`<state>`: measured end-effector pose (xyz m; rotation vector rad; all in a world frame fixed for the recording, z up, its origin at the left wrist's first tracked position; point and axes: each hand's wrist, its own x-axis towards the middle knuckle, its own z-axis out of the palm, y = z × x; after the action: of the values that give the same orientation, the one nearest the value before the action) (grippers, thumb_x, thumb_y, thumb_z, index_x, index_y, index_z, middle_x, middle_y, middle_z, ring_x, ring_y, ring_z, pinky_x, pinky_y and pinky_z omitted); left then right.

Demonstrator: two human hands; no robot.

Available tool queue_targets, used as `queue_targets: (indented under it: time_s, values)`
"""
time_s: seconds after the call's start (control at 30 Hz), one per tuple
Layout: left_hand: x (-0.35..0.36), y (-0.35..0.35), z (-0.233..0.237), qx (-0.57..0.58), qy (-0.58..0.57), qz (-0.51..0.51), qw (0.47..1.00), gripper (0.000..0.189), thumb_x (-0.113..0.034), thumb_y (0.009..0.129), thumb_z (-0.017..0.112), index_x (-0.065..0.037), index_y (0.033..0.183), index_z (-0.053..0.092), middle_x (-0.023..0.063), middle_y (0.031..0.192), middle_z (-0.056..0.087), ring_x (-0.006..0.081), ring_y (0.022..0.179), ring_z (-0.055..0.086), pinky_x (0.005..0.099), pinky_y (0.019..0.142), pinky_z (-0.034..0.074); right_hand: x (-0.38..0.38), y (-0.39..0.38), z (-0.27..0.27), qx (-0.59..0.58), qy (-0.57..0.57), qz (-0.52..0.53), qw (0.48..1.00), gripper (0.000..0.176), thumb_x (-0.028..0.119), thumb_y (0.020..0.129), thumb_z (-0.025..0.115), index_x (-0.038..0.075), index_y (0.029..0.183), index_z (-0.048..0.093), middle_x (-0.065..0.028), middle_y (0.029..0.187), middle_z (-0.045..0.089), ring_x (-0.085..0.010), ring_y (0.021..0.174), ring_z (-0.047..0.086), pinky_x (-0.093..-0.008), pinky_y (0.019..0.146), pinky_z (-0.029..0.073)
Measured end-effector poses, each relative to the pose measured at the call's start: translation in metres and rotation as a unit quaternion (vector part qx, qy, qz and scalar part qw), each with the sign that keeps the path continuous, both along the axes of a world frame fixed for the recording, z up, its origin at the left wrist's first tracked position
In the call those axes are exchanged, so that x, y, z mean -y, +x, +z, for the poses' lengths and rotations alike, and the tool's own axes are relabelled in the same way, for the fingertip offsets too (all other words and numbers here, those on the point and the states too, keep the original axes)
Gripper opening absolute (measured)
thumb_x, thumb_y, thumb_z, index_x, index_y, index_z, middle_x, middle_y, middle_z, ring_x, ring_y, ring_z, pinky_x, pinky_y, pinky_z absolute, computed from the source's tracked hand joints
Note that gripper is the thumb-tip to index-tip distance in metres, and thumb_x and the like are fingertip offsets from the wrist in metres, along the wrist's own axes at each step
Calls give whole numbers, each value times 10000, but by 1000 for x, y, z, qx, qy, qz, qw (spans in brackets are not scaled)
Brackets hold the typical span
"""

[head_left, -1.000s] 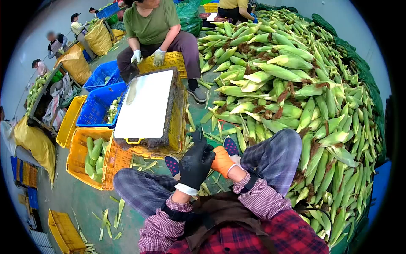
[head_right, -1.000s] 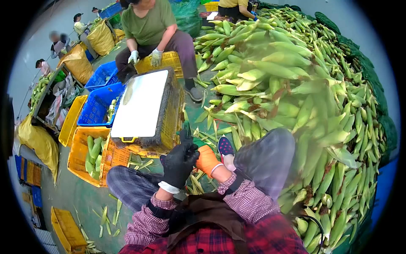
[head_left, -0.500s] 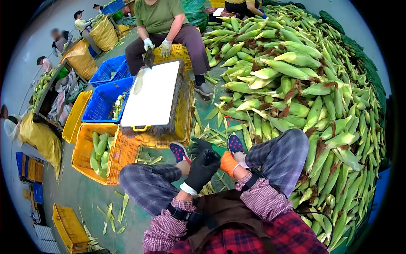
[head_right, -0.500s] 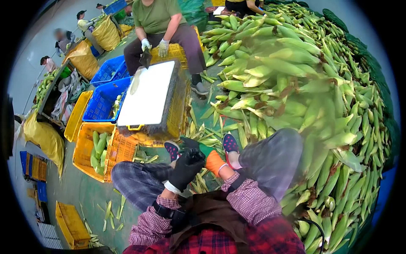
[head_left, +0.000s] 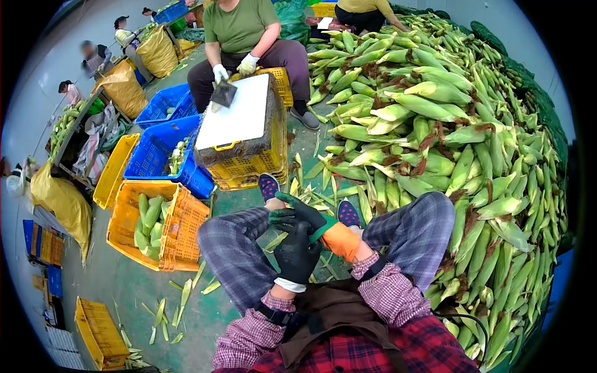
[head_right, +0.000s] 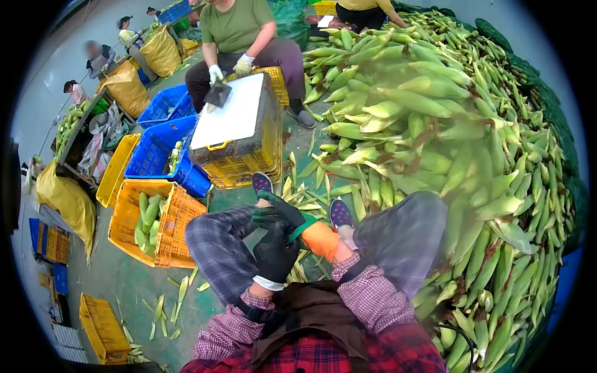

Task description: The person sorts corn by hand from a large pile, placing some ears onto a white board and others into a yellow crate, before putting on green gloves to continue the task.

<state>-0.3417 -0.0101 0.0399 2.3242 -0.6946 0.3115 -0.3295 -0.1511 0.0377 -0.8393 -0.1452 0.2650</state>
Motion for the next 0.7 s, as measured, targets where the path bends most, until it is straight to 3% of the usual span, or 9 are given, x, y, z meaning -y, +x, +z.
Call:
queue_targets:
  time_s: [0.2, 0.3, 0.33, 0.4, 0.43, 0.5, 0.53, 0.6, 0.7]
  values:
    - [3, -5, -9, -32, 45, -46, 997, 226, -228, 844, 756, -103, 1023, 698, 160, 883, 698, 375, 789, 692, 459, 673, 545, -9, 43, -35, -15, 309, 2, 951, 550, 112, 1075, 462, 32, 1599, 315, -154, 1620, 387, -258, 1481, 397, -389, 1251, 318]
    - [4, -15, 7, -69, -21, -135, 988, 162, -226, 891, 710, -73, 885, 659, 185, 800, 642, 395, 723, 653, 484, 618, 495, -3, 43, 4, 135, 94, -48, 985, 548, 59, 1047, 519, 7, 1568, 357, -161, 1605, 412, -291, 1461, 435, -415, 1230, 361]
    - [3, -21, 17, -70, -44, -168, 982, 174, -229, 898, 704, -68, 866, 645, 188, 784, 631, 396, 713, 647, 487, 608, 484, 1, 33, 28, 245, -140, -103, 954, 537, 36, 1040, 523, 6, 1555, 374, -166, 1598, 421, -295, 1448, 454, -414, 1224, 368]
    - [-2, -28, 36, -73, -57, -216, 972, 212, -229, 921, 686, -57, 823, 612, 201, 738, 592, 404, 692, 627, 493, 596, 458, -11, 27, 61, -5, 306, -18, 952, 496, -29, 960, 622, 8, 1437, 492, -169, 1455, 573, -280, 1321, 586, -401, 1127, 469]
    - [-7, -25, 36, -92, -45, -233, 967, 213, -229, 923, 687, -52, 828, 615, 201, 739, 592, 404, 695, 626, 490, 602, 458, -13, 28, 44, 73, 49, -109, 990, 464, -10, 955, 634, 13, 1402, 515, -156, 1394, 609, -274, 1277, 609, -395, 1099, 483]
    - [-23, -14, 35, -130, -22, -271, 953, 215, -228, 927, 688, -44, 839, 622, 200, 740, 591, 404, 701, 624, 484, 612, 460, -17, 27, 9, 213, -455, -258, 825, 400, 28, 944, 660, 24, 1332, 559, -131, 1271, 680, -264, 1190, 655, -383, 1043, 512]
    - [-29, -9, 33, -113, -20, -266, 957, 215, -231, 937, 685, -33, 867, 639, 197, 755, 606, 399, 712, 626, 475, 628, 464, -22, 29, 4, 123, -269, -232, 927, 357, 185, 966, 656, 40, 1284, 586, -105, 1148, 708, -271, 1148, 656, -430, 1057, 484]
    - [-35, -2, 42, -145, -46, -205, 967, 203, -250, 906, 698, -54, 868, 662, 188, 786, 650, 395, 715, 650, 486, 629, 484, -15, 44, -2, 31, 33, 34, 998, 436, 262, 975, 641, 64, 1358, 574, -134, 1270, 662, -302, 1223, 613, -503, 1110, 414]
    - [-40, 11, 45, -119, 32, -201, 972, 198, -253, 886, 714, -57, 882, 681, 181, 782, 659, 369, 703, 653, 469, 634, 495, -20, 52, 11, -83, 309, 269, 908, 617, 453, 997, 513, 87, 1492, 482, -189, 1460, 544, -368, 1342, 525, -583, 1191, 288]
